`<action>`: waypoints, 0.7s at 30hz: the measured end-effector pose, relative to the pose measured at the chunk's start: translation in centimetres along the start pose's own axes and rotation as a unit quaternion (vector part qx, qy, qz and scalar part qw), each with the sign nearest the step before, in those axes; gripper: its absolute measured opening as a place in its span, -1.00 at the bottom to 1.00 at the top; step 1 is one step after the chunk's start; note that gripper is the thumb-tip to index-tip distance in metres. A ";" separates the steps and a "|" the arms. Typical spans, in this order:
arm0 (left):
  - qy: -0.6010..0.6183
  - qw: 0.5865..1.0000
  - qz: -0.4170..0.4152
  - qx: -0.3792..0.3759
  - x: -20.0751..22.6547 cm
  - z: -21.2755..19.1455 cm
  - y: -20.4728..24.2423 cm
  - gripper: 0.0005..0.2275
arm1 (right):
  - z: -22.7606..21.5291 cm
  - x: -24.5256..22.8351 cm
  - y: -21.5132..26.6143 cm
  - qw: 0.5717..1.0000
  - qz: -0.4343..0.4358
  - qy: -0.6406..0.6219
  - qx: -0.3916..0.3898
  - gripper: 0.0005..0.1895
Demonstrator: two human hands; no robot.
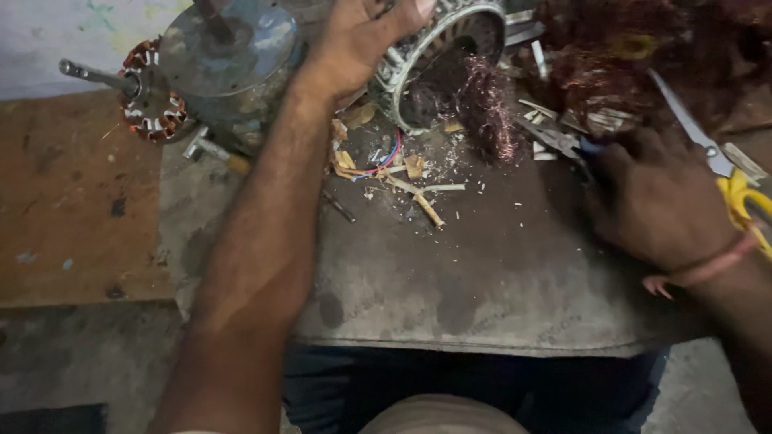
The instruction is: The person uses pliers to pull and cut copper windings from a motor stator core, repeatedly extracting coils and placing them on the workbench. The person rotates the stator to access different slots and continues removing wire throughout the clip.
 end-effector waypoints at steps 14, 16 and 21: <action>-0.077 0.996 -0.043 0.019 1.6 1.6 -0.2 -0.47 | -2.8 -2.2 2.2 0.915 0.134 -0.295 -0.240 -0.66; -0.112 0.993 -0.030 0.019 2.4 2.1 0.0 -0.46 | -3.7 -5.0 1.4 0.954 -0.018 -0.287 -0.086 -0.67; -0.133 0.987 -0.089 0.006 3.6 2.3 0.1 -0.50 | -3.2 -9.6 -2.0 0.995 0.008 -0.076 -0.058 -0.73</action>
Point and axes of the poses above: each hand's wrist, its own y-axis away from the middle knuckle, its own z-axis out of the palm, x = y × z, the point moved 2 cm from there along -y, towards the middle knuckle, and after that the axes turned 9 degrees about -x, right-handed, at the moved point
